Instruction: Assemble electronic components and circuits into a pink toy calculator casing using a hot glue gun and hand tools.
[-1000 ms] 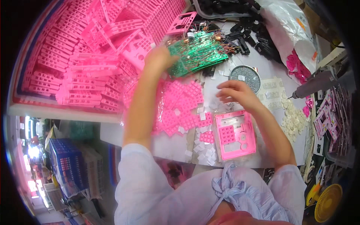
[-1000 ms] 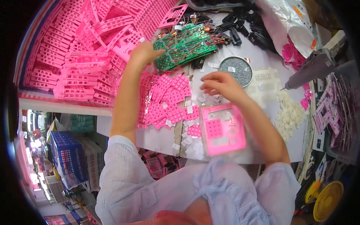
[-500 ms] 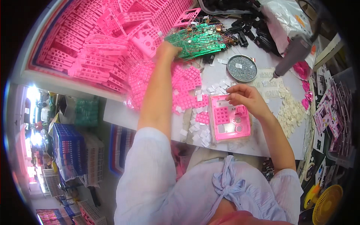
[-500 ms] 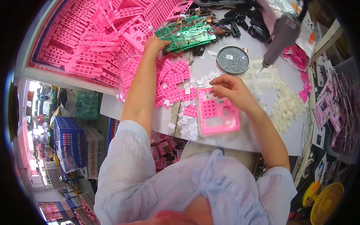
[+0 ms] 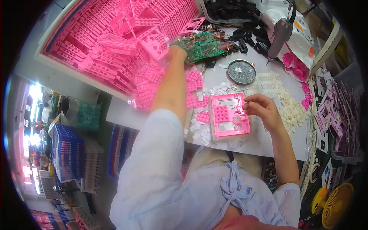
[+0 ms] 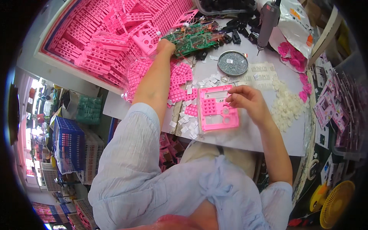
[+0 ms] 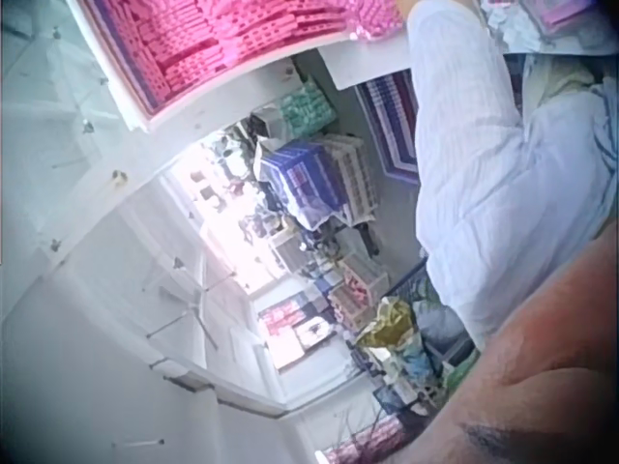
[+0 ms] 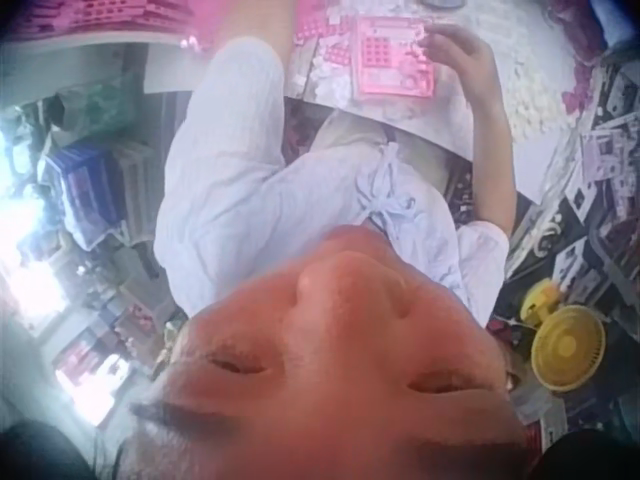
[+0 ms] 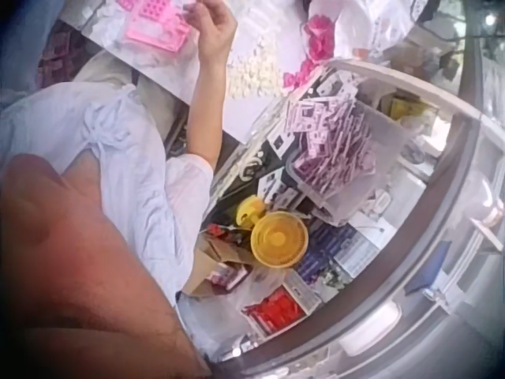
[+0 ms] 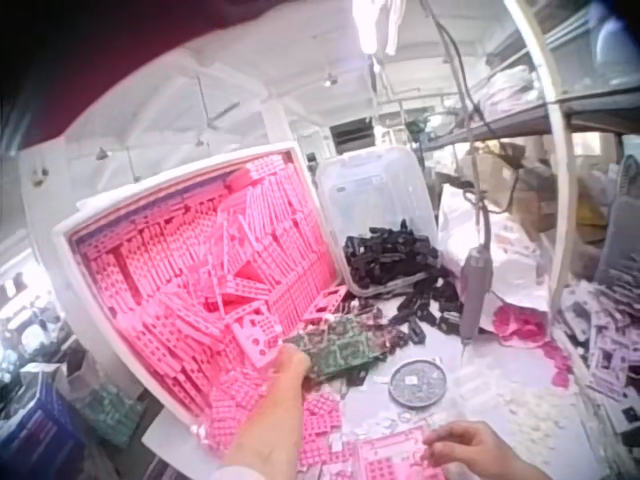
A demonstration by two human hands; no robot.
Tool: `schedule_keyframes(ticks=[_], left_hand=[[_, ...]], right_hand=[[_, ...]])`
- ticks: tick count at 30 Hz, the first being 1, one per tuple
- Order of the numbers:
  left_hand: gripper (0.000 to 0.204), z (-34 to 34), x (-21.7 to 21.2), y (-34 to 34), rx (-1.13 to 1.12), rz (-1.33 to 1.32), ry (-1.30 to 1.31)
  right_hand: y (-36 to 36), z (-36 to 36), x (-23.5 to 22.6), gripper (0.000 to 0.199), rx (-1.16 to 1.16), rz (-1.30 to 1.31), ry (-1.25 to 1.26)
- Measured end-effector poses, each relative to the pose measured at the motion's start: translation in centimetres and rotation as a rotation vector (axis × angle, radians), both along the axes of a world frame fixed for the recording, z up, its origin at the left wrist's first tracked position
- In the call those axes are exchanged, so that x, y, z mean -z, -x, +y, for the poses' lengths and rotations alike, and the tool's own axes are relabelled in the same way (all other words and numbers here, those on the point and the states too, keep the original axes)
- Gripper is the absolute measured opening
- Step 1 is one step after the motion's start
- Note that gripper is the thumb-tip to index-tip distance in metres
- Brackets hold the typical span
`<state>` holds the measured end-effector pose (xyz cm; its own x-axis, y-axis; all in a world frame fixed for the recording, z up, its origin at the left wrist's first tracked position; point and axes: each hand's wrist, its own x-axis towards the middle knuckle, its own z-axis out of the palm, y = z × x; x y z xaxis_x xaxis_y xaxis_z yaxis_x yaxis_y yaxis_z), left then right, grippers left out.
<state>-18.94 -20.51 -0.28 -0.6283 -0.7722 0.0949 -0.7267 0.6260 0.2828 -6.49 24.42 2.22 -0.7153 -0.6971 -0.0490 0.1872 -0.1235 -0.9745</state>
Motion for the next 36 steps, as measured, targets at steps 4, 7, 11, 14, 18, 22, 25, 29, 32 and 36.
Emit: schedule_keyframes(ticks=[4,7,11,14,18,22,25,29,32,36], left_hand=[[0.036,0.1,-1.5,-0.8,0.056,0.220,0.023],[0.034,0.9,-2.9,-3.5,0.118,0.478,0.017],[0.040,0.1,-0.3,-8.1,0.061,1.002,-0.871],[0.046,1.2,3.0,-9.9,0.128,1.274,-0.770],[0.042,6.7,-2.1,-13.2,0.448,1.435,-0.358],[0.029,14.6,-4.3,-17.1,0.729,1.172,0.008],[0.032,18.1,-3.3,-20.8,1.067,1.035,0.196],[0.035,20.8,-4.8,-26.4,1.270,0.716,0.160],[0.032,18.8,-4.6,-29.4,0.906,1.047,-0.135],[0.021,18.1,-4.2,-29.3,0.632,0.920,-0.643]], right_hand=[[-0.2,0.8,0.2,0.028,0.014,0.010,-0.003],[0.2,0.9,0.7,0.028,0.044,-0.005,-0.031],[0.4,-2.0,1.7,0.027,-0.024,-0.046,-0.032],[0.5,-4.6,2.6,0.025,-0.088,-0.042,-0.037],[0.1,-6.9,2.6,0.029,-0.100,-0.011,-0.011],[0.3,-8.6,-0.4,0.054,-0.100,-0.244,0.107],[-0.4,-9.5,-0.8,0.047,-0.037,-0.460,0.282],[0.6,-7.7,1.9,0.028,0.002,-0.226,0.190],[0.3,-6.0,-0.3,0.025,-0.040,0.043,0.136],[0.9,-5.3,-0.9,0.024,-0.256,0.226,0.055]])
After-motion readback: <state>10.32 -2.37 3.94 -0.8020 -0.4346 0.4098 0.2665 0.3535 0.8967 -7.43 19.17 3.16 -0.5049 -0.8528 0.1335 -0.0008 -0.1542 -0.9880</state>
